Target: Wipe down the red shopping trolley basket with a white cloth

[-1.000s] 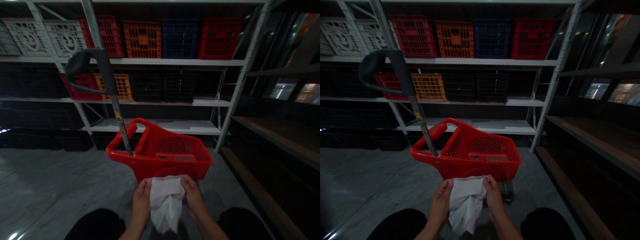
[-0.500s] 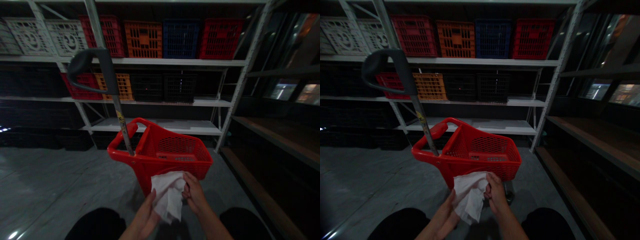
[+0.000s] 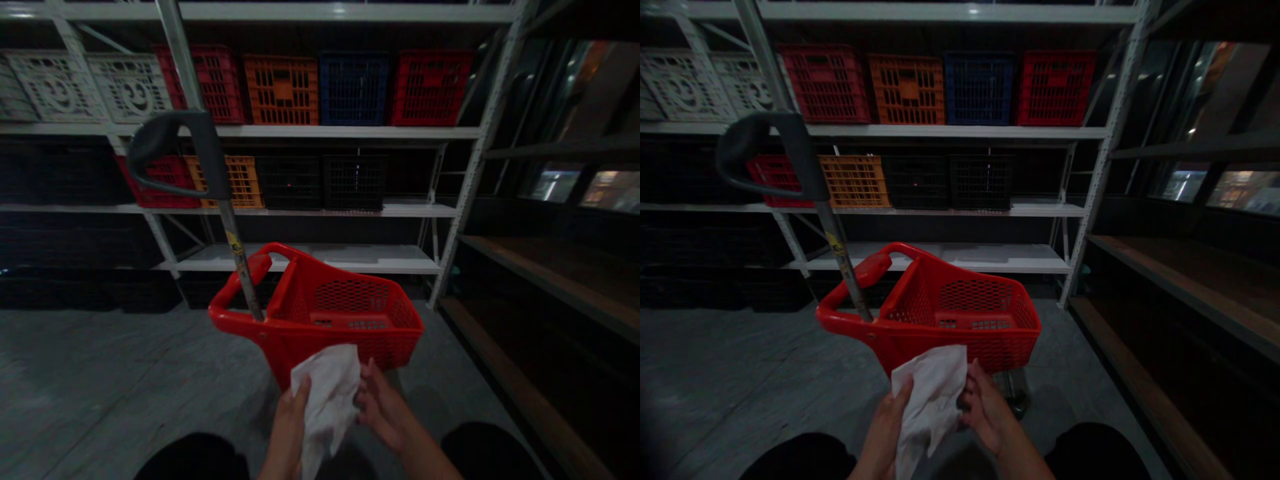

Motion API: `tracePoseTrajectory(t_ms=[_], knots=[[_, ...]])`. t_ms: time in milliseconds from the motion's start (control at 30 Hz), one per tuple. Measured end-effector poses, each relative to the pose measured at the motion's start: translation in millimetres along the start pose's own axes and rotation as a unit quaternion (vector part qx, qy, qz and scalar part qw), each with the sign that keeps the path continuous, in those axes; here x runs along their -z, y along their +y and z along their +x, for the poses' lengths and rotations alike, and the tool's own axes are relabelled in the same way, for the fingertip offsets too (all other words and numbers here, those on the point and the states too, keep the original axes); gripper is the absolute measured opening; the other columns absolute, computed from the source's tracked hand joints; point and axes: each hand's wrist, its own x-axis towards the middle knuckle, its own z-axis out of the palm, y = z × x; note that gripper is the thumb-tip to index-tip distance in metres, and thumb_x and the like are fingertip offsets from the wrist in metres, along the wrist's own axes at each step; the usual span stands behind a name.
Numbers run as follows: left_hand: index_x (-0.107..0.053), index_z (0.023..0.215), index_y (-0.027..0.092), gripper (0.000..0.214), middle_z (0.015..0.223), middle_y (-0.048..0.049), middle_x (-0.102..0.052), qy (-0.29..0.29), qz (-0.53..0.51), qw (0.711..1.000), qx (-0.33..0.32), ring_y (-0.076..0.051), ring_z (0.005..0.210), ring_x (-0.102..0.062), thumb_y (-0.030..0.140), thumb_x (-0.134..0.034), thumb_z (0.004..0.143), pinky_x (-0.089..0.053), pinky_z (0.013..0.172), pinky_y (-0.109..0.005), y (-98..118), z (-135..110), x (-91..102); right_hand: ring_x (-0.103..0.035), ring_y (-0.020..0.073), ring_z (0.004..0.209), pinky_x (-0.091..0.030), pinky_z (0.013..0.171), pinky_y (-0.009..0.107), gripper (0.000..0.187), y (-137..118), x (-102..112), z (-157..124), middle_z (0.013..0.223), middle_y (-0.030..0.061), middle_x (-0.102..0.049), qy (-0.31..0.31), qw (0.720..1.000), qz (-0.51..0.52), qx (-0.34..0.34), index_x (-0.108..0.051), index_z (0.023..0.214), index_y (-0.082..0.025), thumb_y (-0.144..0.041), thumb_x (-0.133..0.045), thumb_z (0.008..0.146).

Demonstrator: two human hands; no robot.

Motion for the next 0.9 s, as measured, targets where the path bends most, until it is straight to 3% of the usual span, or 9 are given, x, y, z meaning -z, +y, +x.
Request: tracePoseTrajectory(t_ms=[100, 233, 333, 433, 533, 600, 733, 833, 900], knots=[[-0.065, 0.086, 0.019, 0.04, 0.076, -0.0036, -0.07, 0.032, 0.072, 0.995, -0.069, -0.026, 0.086, -0.061, 0.052, -0.058, 0.065, -0.048, 0.074, -0.032, 5, 3, 2.2, -0.06, 0.0163, 0.068, -0.045, 0.059, 0.028, 0.037, 17, -6, -2, 0.081, 0.0043, -0.065, -0.037, 0.997, -0.009, -0.073, -0.059, 0.093, -0.018, -0.045, -0.064, 0.068], [-0.065, 0.078, 0.017, 0.042, 0.078, -0.0048, -0.07, 0.095, 0.133, 0.982, -0.09, -0.025, 0.089, -0.06, 0.056, -0.053, 0.068, -0.046, 0.077, -0.028, 11, 3, 6.0, -0.052, 0.0104, 0.05, -0.038, 0.05, 0.021, 0.027, 18, 2, 8, 0.057, -0.0019, -0.058, 0.067, 0.993, -0.066, 0.071, -0.058, 0.068, -0.015, -0.034, -0.073, 0.057], [-0.065, 0.083, 0.018, 0.044, 0.086, -0.0048, -0.07, 0.068, 0.119, 0.985, -0.105, -0.022, 0.092, -0.059, 0.057, -0.049, 0.071, -0.044, 0.08, -0.025, 14, 0, 5.9, -0.046, 0.0079, 0.046, -0.037, 0.049, 0.019, 0.026, 8, 9, 11, 0.05, -0.0052, -0.052, 0.098, 0.981, -0.086, 0.142, -0.052, 0.056, -0.016, -0.033, -0.073, 0.057], [-0.065, 0.088, 0.018, 0.048, 0.087, -0.0048, -0.07, 0.034, 0.116, 0.988, -0.1, -0.023, 0.091, -0.06, 0.058, -0.045, 0.072, -0.045, 0.079, -0.026, 11, -3, 1.9, -0.057, 0.0132, 0.066, -0.043, 0.061, 0.023, 0.026, 7, 8, 6, 0.076, 0.0009, -0.063, 0.039, 0.991, -0.063, 0.109, -0.06, 0.079, -0.018, -0.04, -0.066, 0.065], [-0.065, 0.092, 0.018, 0.048, 0.093, -0.0051, -0.069, 0.034, 0.118, 0.986, -0.113, -0.023, 0.094, -0.058, 0.057, -0.047, 0.072, -0.044, 0.083, -0.027, 5, 0, 0.6, -0.06, 0.0199, 0.082, -0.046, 0.071, 0.032, 0.053, 13, 2, 4, 0.098, 0.0062, -0.063, 0.017, 0.994, -0.075, 0.071, -0.054, 0.107, -0.021, -0.043, -0.069, 0.062], [-0.064, 0.093, 0.018, 0.044, 0.096, -0.005, -0.068, 0.041, 0.107, 0.985, -0.127, -0.023, 0.097, -0.058, 0.053, -0.053, 0.071, -0.042, 0.086, -0.028, 1, 6, 3.7, -0.061, 0.0224, 0.084, -0.046, 0.072, 0.035, 0.068, 14, 2, 5, 0.099, 0.0064, -0.063, 0.031, 0.989, -0.102, 0.107, -0.048, 0.116, -0.023, -0.039, -0.075, 0.055], [-0.064, 0.089, 0.015, 0.038, 0.089, -0.0057, -0.069, 0.05, 0.02, 0.995, -0.081, -0.02, 0.088, -0.061, 0.044, -0.063, 0.065, -0.045, 0.081, -0.029, -1, 16, 12.7, -0.058, 0.0236, 0.093, -0.043, 0.081, 0.036, 0.053, 2, 12, 1, 0.099, 0.0055, -0.065, 0.043, 0.947, -0.216, 0.235, -0.057, 0.11, -0.026, -0.04, -0.07, 0.061], [-0.061, 0.096, 0.016, 0.045, 0.089, -0.0066, -0.069, 0.025, -0.054, 0.998, -0.006, -0.019, 0.08, -0.063, 0.048, -0.062, 0.065, -0.048, 0.072, -0.03, -1, 15, 13.7, -0.056, 0.0239, 0.093, -0.04, 0.084, 0.035, 0.029, -10, 20, -5, 0.093, 0.0061, -0.066, 0.015, 0.916, -0.321, 0.241, -0.069, 0.088, -0.022, -0.039, -0.067, 0.064], [-0.057, 0.105, 0.018, 0.052, 0.093, -0.0081, -0.067, -0.001, -0.078, 0.996, 0.047, -0.019, 0.08, -0.064, 0.054, -0.055, 0.068, -0.049, 0.069, -0.031, -1, 13, 11.6, -0.057, 0.0226, 0.089, -0.042, 0.078, 0.033, 0.031, -13, 23, -7, 0.094, 0.0056, -0.066, -0.006, 0.921, -0.326, 0.212, -0.069, 0.091, -0.022, -0.037, -0.067, 0.063]])
